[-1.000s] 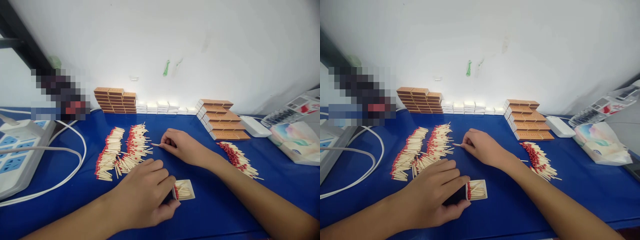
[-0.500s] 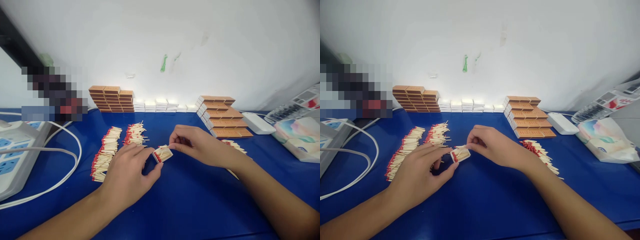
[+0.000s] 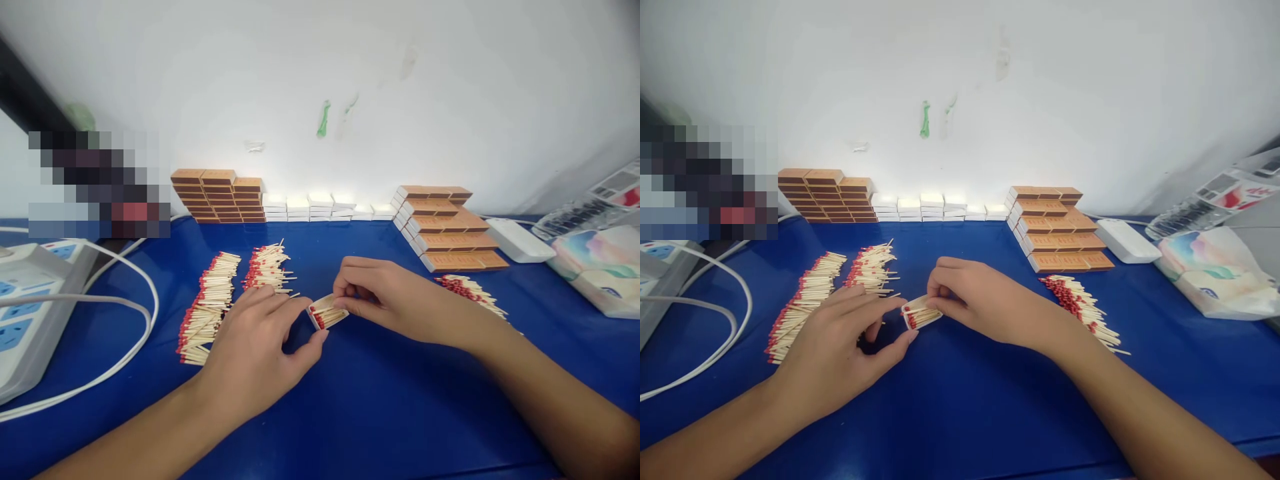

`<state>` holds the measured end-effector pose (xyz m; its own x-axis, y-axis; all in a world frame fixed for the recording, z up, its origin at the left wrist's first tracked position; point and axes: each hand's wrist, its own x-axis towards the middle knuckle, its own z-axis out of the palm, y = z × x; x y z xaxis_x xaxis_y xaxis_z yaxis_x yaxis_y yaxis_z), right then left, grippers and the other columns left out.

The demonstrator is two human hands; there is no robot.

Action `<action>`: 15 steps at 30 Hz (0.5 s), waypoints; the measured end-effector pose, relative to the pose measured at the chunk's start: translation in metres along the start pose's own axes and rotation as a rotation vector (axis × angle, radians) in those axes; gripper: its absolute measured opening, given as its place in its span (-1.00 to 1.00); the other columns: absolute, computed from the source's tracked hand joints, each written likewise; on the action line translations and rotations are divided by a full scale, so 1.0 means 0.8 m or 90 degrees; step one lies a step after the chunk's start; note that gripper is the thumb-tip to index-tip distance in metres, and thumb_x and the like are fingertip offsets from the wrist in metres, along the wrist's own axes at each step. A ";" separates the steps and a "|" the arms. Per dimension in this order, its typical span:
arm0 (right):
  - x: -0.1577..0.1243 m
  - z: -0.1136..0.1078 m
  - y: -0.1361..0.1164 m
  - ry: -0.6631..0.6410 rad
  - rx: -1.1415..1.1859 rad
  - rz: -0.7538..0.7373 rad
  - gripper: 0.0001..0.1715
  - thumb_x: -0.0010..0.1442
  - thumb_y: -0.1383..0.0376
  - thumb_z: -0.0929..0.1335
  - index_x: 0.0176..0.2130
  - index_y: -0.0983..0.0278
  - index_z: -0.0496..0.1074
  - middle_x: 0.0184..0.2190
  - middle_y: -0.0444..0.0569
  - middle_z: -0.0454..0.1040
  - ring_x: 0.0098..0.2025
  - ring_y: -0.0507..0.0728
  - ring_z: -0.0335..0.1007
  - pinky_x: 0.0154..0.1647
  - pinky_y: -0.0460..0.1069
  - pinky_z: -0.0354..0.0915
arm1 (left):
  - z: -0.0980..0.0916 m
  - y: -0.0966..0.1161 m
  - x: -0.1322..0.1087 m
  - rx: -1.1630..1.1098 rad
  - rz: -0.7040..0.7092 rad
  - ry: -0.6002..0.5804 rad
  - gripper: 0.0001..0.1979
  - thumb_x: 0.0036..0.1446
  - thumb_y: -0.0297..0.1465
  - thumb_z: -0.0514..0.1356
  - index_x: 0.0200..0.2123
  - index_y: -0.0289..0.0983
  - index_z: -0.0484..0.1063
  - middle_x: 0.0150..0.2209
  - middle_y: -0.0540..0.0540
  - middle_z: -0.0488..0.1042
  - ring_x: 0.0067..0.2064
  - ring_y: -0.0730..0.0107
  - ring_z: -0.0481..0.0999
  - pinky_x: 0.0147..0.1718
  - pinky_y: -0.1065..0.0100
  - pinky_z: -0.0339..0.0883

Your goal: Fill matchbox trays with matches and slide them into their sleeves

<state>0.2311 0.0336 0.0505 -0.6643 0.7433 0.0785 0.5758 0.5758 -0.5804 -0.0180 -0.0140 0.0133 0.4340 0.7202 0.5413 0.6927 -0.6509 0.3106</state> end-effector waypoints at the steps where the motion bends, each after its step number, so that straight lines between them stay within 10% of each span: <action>1: -0.001 -0.001 -0.001 0.002 0.000 0.001 -0.81 0.51 0.23 0.36 -0.19 0.18 0.53 -0.19 -0.04 0.53 -0.25 0.11 0.43 -0.25 0.01 0.30 | 0.000 0.000 0.000 0.000 0.006 -0.003 -0.84 0.31 -0.30 0.35 -0.14 -0.27 0.62 -0.52 0.05 0.41 -0.43 0.29 0.45 -0.28 0.16 0.40; 15: -0.003 0.005 -0.007 -0.049 0.029 -0.013 -0.88 0.47 0.28 0.41 -0.16 0.18 0.60 -0.16 -0.05 0.52 -0.23 0.08 0.47 -0.22 -0.02 0.35 | 0.000 0.004 -0.002 -0.008 -0.001 -0.049 -0.88 0.32 -0.31 0.34 -0.19 -0.24 0.63 -0.50 0.03 0.43 -0.40 0.24 0.43 -0.28 0.12 0.36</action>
<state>0.2275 0.0275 0.0506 -0.7109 0.7026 0.0295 0.5410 0.5732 -0.6154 -0.0166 -0.0170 0.0133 0.4765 0.7374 0.4787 0.6867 -0.6522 0.3211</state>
